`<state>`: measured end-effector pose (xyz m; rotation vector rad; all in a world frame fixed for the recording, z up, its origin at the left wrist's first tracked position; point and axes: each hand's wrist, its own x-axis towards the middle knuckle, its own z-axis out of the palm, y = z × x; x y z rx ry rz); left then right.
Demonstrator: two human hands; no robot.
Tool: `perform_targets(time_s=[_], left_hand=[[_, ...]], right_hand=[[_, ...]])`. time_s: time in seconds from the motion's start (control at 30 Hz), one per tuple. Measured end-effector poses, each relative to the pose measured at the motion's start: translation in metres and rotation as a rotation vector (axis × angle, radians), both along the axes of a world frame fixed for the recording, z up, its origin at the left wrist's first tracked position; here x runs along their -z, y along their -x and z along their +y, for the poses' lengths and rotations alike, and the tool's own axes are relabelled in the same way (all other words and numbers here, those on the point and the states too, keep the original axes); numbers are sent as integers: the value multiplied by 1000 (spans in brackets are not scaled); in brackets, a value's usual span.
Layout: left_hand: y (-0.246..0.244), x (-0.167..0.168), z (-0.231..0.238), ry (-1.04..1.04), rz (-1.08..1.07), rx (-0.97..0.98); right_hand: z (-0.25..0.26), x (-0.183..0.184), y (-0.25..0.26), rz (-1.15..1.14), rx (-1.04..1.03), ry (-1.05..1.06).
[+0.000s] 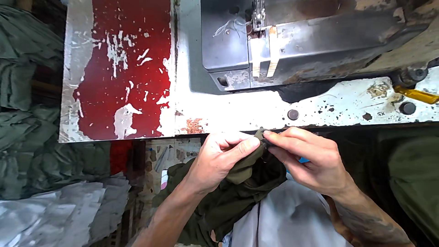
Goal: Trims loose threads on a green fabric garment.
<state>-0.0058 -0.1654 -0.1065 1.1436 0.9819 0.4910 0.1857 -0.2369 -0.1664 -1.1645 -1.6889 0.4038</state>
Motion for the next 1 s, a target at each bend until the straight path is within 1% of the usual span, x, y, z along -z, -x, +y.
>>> perform_targets(time_s=[0.1,0.23,0.33,0.43,0.5,0.6,0.73,0.8,0.87,1.0], left_hand=[[4,-1,-1,54,-8,1],[7,3,0,24,-21,-12],[10,5,-1,0,-12,-19],[14,8,2,-4,-70,33],[15,8,2,-20,-56,54],[11,7,1,-73,-2,39],[12,9,1,-48,-18,27],[14,12,4,-28,-44,34],[21,16,5,-8,-68,81],[4,5,4,-77,-17,32]], right_hand=[[-1,-2,-2,10,47,23],[-7,-12,-7,-94,133,64],[-9,-13,-6,-141,125,78],[-9,-13,-5,-149,116,85],[-8,-15,-4,-141,109,98],[-7,-16,0,-52,117,106],[-2,-17,-5,215,153,138],[1,-14,-10,289,78,171],[4,-8,-7,311,0,159],[9,-3,2,260,-31,74]])
